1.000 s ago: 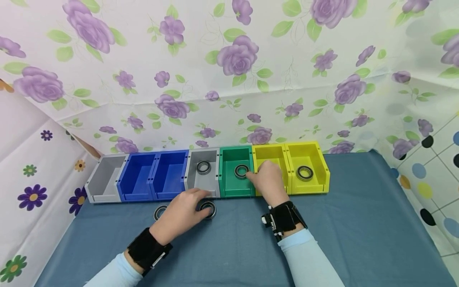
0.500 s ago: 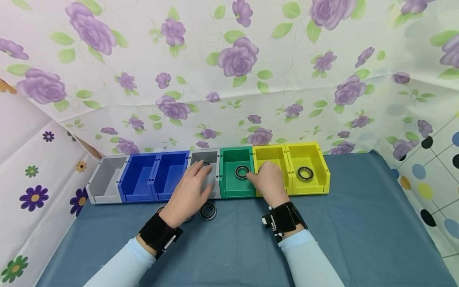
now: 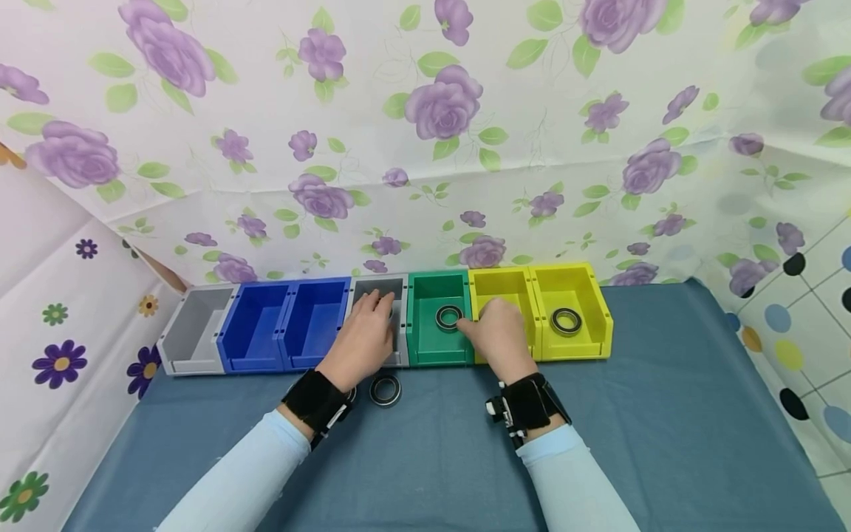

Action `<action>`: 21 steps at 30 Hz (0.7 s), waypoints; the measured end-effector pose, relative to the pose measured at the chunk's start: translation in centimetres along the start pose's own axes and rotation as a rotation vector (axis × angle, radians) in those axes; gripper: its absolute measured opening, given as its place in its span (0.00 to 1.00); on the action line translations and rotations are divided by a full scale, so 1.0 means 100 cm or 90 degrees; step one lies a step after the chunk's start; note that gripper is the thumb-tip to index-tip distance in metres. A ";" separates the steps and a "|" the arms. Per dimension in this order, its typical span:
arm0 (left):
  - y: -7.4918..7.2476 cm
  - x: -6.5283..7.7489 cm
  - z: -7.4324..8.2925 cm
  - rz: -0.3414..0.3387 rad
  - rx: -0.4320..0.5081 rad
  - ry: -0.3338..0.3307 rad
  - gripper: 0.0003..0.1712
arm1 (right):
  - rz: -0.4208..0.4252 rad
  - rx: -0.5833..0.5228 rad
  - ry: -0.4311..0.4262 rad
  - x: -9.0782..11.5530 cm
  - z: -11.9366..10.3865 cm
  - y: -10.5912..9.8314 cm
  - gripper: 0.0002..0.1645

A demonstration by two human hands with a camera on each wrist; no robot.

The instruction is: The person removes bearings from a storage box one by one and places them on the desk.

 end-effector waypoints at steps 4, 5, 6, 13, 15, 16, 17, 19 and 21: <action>0.011 -0.004 -0.006 -0.064 0.026 -0.036 0.33 | 0.003 0.000 -0.001 0.001 -0.001 -0.001 0.30; 0.014 -0.005 -0.007 -0.082 0.035 -0.046 0.34 | 0.003 -0.001 -0.002 0.001 -0.001 -0.001 0.30; 0.017 -0.005 -0.009 -0.100 0.040 -0.057 0.35 | 0.002 -0.001 -0.002 0.001 -0.001 -0.001 0.30; 0.036 -0.009 -0.017 -0.179 0.048 -0.116 0.37 | 0.002 0.001 0.001 0.001 0.001 0.001 0.30; 0.039 -0.011 -0.018 -0.183 0.048 -0.121 0.37 | 0.002 -0.001 0.000 0.001 0.001 0.000 0.29; 0.040 -0.012 -0.019 -0.185 0.052 -0.123 0.37 | 0.002 -0.003 0.000 0.001 0.000 0.000 0.29; 0.042 -0.013 -0.020 -0.188 0.054 -0.125 0.37 | 0.002 -0.003 0.000 0.001 0.000 0.000 0.29; 0.045 -0.014 -0.021 -0.202 0.052 -0.125 0.36 | 0.000 -0.003 0.000 0.001 0.000 0.000 0.29; 0.048 -0.016 -0.022 -0.210 0.052 -0.125 0.37 | -0.003 -0.001 0.003 0.000 0.000 0.000 0.29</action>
Point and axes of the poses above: each hand's wrist, its own x-axis away from the middle knuckle, its own y-axis out of the palm, z = x × y, the point moved 8 cm from there along -x, towards the middle knuckle, and after that the axes turned 14 degrees about y, right-handed, at the moved point
